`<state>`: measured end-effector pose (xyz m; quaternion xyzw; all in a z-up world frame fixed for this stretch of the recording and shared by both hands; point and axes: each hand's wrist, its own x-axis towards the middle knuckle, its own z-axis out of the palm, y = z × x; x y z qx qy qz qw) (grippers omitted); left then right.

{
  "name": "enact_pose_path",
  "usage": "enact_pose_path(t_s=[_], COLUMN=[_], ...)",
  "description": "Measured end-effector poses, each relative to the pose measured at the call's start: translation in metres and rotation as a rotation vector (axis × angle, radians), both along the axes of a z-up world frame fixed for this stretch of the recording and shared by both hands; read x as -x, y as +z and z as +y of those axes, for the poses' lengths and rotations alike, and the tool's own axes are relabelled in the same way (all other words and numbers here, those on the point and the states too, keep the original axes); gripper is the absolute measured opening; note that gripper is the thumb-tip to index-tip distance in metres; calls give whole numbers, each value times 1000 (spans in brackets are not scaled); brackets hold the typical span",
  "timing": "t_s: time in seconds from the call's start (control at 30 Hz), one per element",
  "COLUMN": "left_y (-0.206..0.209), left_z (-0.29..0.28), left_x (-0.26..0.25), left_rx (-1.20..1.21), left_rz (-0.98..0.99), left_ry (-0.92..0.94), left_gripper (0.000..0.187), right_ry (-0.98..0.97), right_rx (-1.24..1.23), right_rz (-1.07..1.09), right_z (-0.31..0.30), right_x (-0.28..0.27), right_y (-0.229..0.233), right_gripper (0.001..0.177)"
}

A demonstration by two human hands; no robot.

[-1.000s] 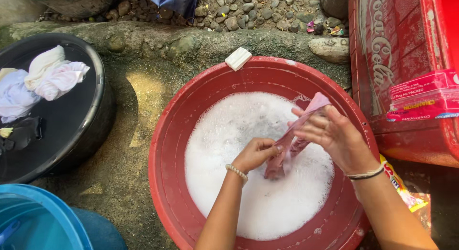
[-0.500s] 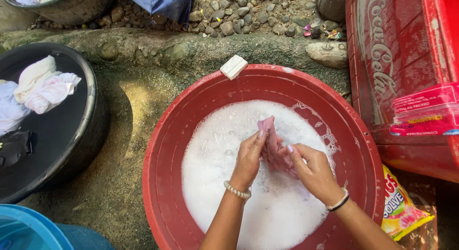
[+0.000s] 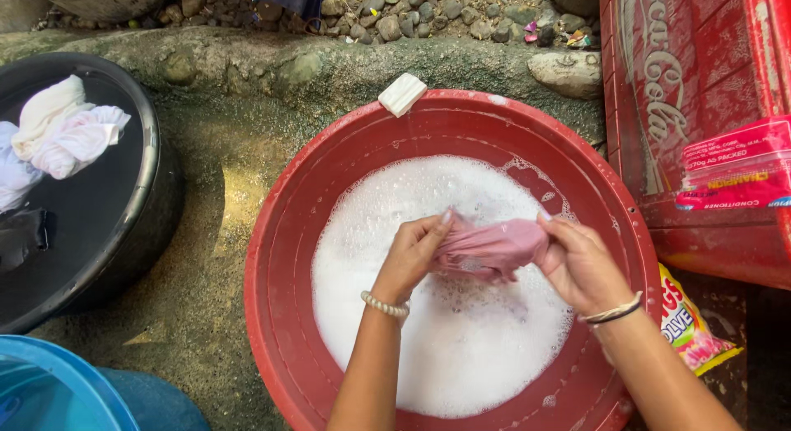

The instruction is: The person washes laundry by hand in a red tub filled with soapy water, scrubbing and wringing out several items of clothing including a white shirt and pink garments before placing them in a black basin.

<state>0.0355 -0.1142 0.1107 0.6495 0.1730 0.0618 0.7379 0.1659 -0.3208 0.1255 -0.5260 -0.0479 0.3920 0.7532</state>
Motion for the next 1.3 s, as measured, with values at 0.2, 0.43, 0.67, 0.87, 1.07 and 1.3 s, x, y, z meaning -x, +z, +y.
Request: enact_pose_path(t_s=[0.2,0.43,0.67,0.87,1.07,1.3], left_y=[2,-61,-48,-50,-115,-85], left_z=[-27,23,-69,-68,-56,10], left_x=[-3,6,-28,-41,-36,-14], left_rx=[45,22,171,-313,-758,141], left_rz=[-147,75,-279,-199,-96,45], left_ry=[69,117,431,569,584,219], left_gripper=[40,66,17,15,27,44], right_ry=[325,-41,-128,241,-73,422], right_rx=[75,-52,-195,-1019,-64,752], right_rz=[165,-105,499,586,382,-538], right_z=[15,-22,13,15,20,-38], right_x=[46,4,36,66,55,17], right_y=[5,43,-69,-98,-75,-61], right_gripper=[29,28,29,12,21,34])
